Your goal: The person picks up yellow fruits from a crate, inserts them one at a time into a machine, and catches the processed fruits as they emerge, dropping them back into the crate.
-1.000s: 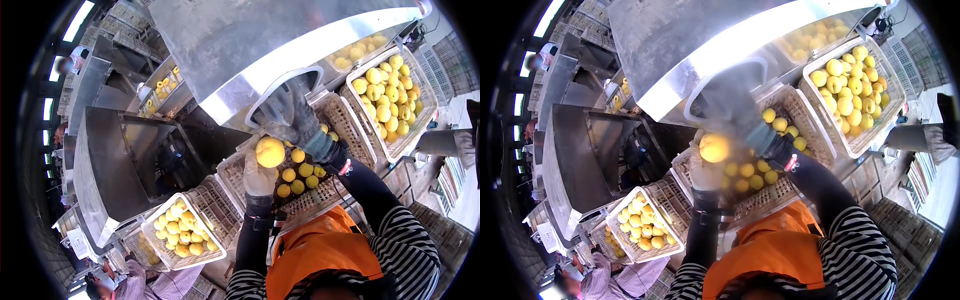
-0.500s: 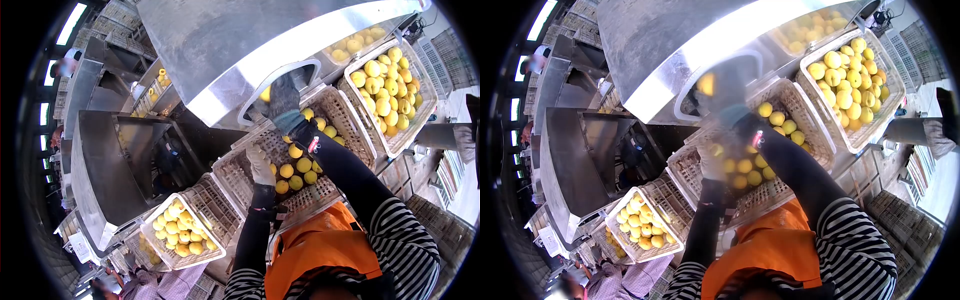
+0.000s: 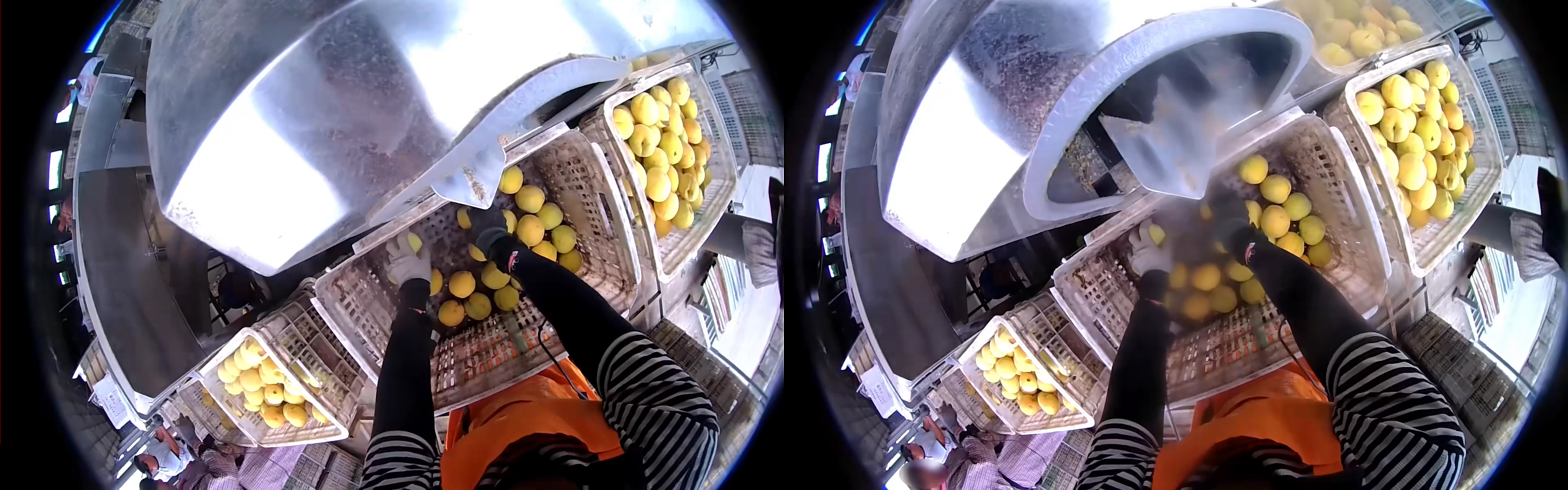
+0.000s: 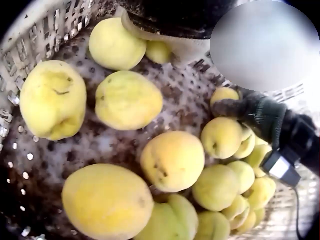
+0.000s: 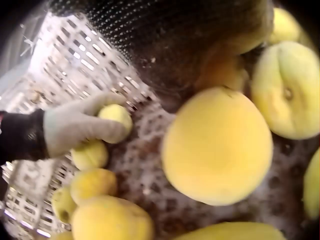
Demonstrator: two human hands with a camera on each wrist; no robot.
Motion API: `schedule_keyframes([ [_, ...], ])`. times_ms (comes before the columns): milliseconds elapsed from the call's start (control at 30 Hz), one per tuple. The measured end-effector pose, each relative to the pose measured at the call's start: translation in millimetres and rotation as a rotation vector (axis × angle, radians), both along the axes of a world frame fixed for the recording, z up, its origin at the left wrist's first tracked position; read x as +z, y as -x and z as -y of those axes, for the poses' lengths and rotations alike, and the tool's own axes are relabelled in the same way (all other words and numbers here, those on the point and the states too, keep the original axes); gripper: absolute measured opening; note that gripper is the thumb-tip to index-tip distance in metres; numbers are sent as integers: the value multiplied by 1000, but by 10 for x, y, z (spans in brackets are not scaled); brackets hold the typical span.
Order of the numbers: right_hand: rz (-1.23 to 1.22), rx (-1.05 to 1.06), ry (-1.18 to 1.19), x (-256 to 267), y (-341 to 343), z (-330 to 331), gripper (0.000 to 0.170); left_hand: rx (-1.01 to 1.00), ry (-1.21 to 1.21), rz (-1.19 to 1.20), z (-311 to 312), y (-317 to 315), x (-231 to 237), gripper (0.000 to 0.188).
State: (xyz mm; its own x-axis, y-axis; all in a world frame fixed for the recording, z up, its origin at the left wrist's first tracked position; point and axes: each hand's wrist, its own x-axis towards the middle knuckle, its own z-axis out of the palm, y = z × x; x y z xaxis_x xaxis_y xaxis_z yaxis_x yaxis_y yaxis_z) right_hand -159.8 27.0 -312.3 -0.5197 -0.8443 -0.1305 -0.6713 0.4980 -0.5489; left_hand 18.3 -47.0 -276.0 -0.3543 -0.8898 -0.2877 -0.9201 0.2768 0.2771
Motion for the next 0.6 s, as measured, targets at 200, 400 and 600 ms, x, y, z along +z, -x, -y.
schedule_keyframes([
  [200, 1017, 2, 403, 1712, -20, -218, 62, 801, -1269, -1688, -497, 10, 594, 63],
  [400, 63, 125, 541, 3119, -216, -507, 79, 575, -1248, -1687, -631, 206, 1963, 68],
  [600, 224, 36, 585, 3513, -177, -511, 79, 154, -832, -1550, -500, 276, 2552, 68],
])
